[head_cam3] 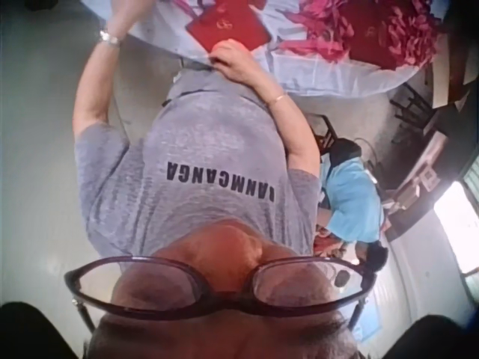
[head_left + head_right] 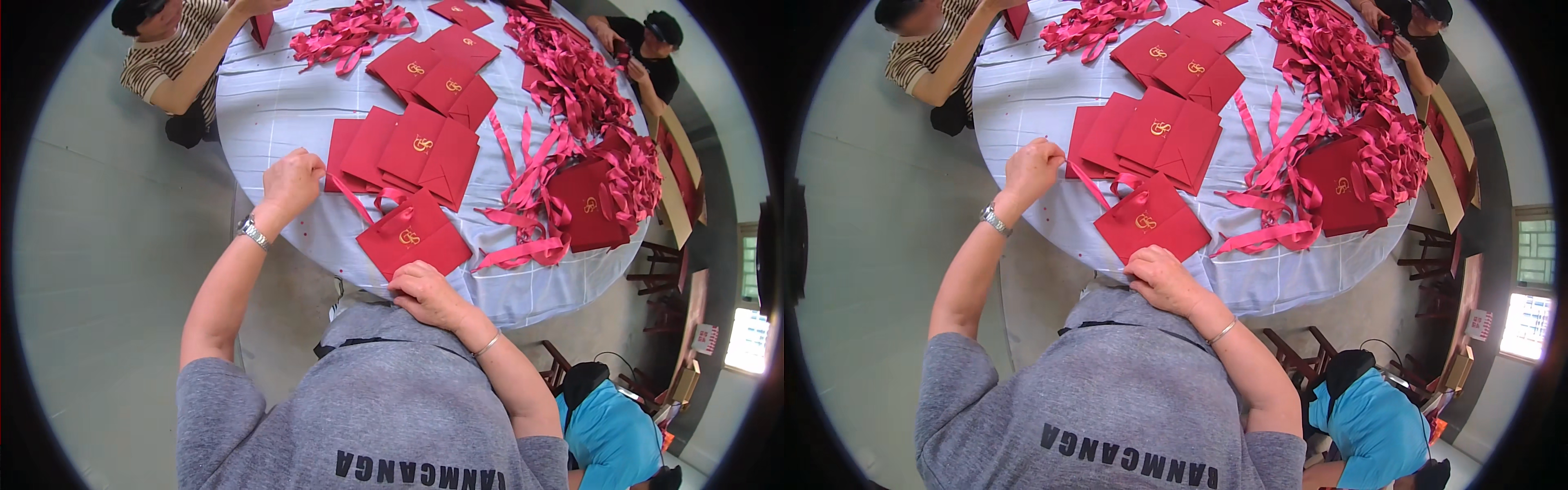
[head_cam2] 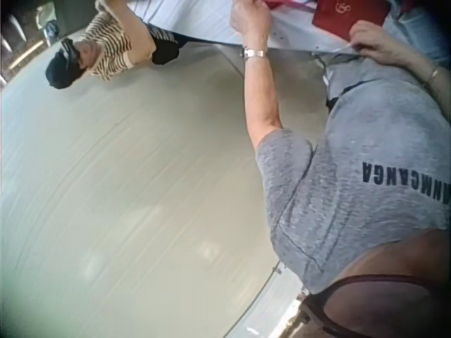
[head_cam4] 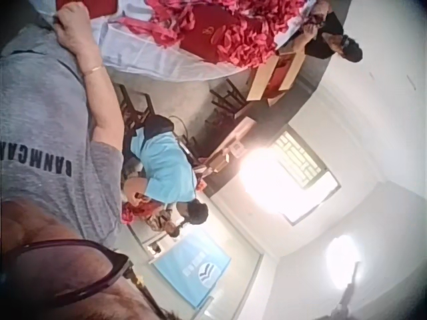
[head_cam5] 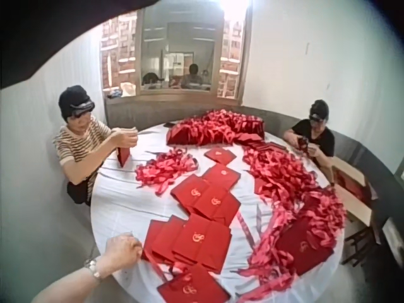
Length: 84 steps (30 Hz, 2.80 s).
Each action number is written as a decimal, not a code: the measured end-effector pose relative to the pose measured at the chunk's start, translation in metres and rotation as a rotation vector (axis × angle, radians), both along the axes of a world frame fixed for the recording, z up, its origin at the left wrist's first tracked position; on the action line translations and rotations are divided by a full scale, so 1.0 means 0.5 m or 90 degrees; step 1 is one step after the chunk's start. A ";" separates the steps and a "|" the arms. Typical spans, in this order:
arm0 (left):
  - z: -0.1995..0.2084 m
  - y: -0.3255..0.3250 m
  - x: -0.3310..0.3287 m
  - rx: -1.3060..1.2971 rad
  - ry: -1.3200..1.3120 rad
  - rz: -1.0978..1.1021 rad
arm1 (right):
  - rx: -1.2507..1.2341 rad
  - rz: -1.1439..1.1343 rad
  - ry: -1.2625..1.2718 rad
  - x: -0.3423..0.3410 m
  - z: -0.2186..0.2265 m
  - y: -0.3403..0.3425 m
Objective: The person assembles gift bags by threading ribbon handles through paper bags by hand.
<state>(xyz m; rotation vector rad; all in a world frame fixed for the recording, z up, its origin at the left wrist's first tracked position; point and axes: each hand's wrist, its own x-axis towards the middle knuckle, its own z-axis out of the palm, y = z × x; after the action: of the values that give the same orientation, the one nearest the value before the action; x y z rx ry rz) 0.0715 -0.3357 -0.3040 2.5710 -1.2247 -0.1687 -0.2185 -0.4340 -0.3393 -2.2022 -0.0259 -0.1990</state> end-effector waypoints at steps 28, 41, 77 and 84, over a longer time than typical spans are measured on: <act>-0.022 -0.078 -0.108 -0.151 -0.052 -0.315 | 0.074 -0.010 -0.008 -0.005 -0.002 0.002; -0.058 -0.128 -0.090 -0.112 -0.095 -0.126 | 0.067 -0.008 -0.009 -0.005 -0.004 0.003; 0.108 0.032 -0.238 -0.496 0.129 -0.136 | -0.065 -0.372 -0.190 -0.038 0.221 -0.072; 0.054 0.040 -0.193 -0.671 0.411 0.211 | -0.305 -0.259 -0.131 0.024 0.155 0.049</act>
<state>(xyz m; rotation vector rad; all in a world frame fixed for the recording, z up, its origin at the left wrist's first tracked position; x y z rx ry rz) -0.0251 -0.3155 -0.2772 1.5491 -0.4215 -0.1888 -0.2063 -0.4095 -0.2619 -2.6347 0.2908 -0.7087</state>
